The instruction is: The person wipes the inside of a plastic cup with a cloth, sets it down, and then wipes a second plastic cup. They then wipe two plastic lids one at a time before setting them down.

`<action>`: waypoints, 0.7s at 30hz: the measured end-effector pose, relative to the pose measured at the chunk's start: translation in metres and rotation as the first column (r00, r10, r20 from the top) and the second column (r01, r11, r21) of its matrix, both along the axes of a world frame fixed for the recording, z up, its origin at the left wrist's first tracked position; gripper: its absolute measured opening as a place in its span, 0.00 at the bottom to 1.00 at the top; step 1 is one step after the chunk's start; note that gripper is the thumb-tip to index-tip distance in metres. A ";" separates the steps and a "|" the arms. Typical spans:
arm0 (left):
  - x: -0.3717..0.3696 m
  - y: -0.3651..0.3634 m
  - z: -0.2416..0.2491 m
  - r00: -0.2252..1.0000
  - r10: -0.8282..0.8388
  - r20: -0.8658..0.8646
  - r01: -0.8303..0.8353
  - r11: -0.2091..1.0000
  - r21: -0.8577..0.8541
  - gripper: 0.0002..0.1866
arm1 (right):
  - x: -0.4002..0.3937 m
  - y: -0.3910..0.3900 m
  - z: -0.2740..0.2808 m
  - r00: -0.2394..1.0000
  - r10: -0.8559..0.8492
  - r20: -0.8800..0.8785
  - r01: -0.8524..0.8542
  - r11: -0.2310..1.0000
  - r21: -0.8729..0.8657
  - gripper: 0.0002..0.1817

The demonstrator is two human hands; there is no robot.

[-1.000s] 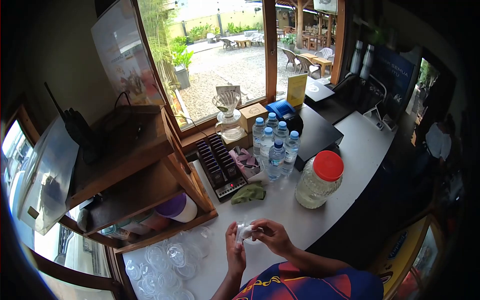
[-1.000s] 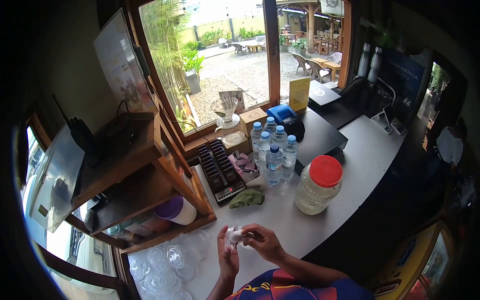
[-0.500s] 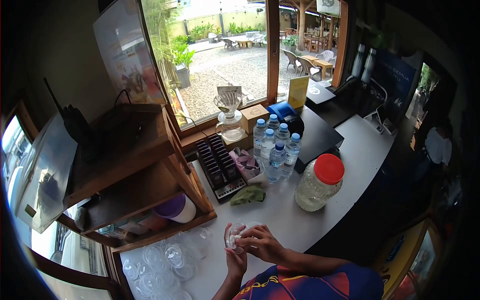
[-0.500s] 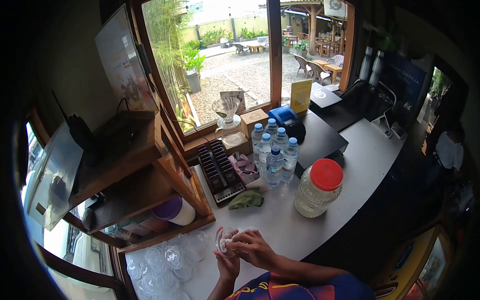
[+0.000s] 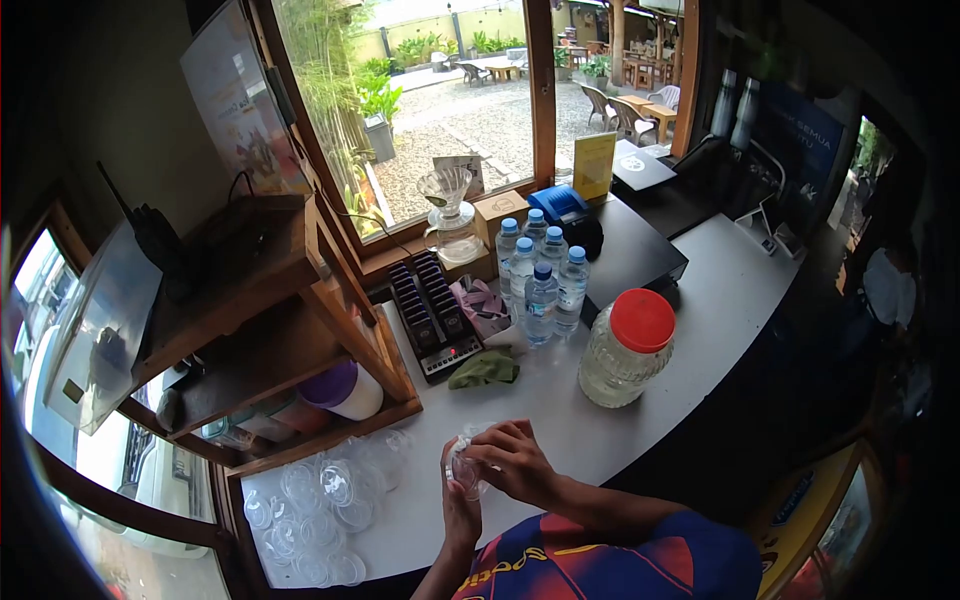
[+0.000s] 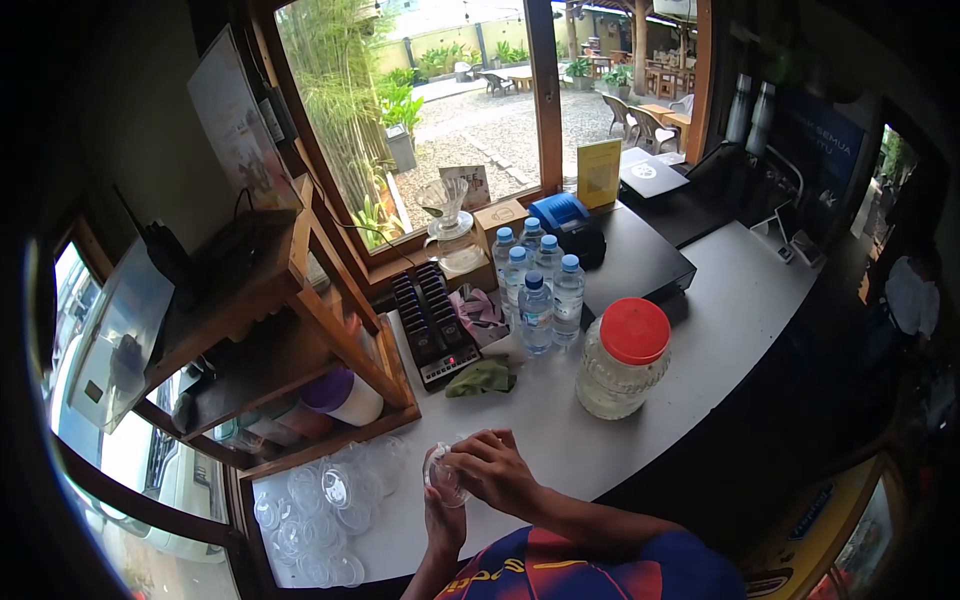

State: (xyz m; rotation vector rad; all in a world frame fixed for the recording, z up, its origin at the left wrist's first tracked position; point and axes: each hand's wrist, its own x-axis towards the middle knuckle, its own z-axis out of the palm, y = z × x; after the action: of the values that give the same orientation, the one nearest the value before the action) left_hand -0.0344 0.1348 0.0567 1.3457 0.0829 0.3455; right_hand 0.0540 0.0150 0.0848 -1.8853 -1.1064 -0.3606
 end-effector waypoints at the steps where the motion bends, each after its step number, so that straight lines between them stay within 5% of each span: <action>1: -0.002 -0.002 0.002 1.000 0.028 0.011 -0.028 0.999 0.027 0.51 | 0.000 -0.002 0.000 1.000 -0.028 0.006 0.028 0.999 -0.020 0.16; 6: -0.011 -0.008 -0.001 0.991 0.135 0.021 -0.136 0.984 0.118 0.52 | -0.014 -0.011 -0.004 0.964 0.028 -0.266 -0.073 0.984 -0.161 0.11; 9: -0.014 -0.020 -0.006 0.977 0.212 0.037 -0.215 0.967 0.134 0.54 | -0.024 -0.016 -0.010 0.829 0.167 -0.533 -0.257 0.962 -0.098 0.12; 11: -0.012 -0.022 -0.012 0.975 0.219 0.033 -0.222 0.964 0.148 0.55 | -0.024 -0.018 -0.029 0.619 0.311 -0.721 -0.343 0.933 0.107 0.16; 15: -0.010 -0.026 -0.010 0.988 0.145 -0.054 -0.140 0.986 0.088 0.56 | -0.030 -0.028 -0.024 0.109 0.497 -0.861 -0.210 0.858 0.469 0.15; 18: -0.008 -0.032 -0.021 0.996 0.078 -0.045 -0.074 0.995 0.071 0.54 | -0.028 -0.037 -0.028 0.374 0.393 -0.840 -0.158 0.919 0.360 0.15; 21: -0.007 -0.040 -0.019 0.998 0.052 -0.040 -0.049 0.995 0.084 0.53 | -0.025 -0.042 -0.014 0.853 0.159 -0.497 -0.114 0.986 0.119 0.14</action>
State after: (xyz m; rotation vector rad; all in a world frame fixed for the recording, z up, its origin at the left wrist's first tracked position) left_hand -0.0410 0.0947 0.0378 1.4352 0.1397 0.3663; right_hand 0.0293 -0.0273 0.0703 -1.6749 -0.8395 0.1673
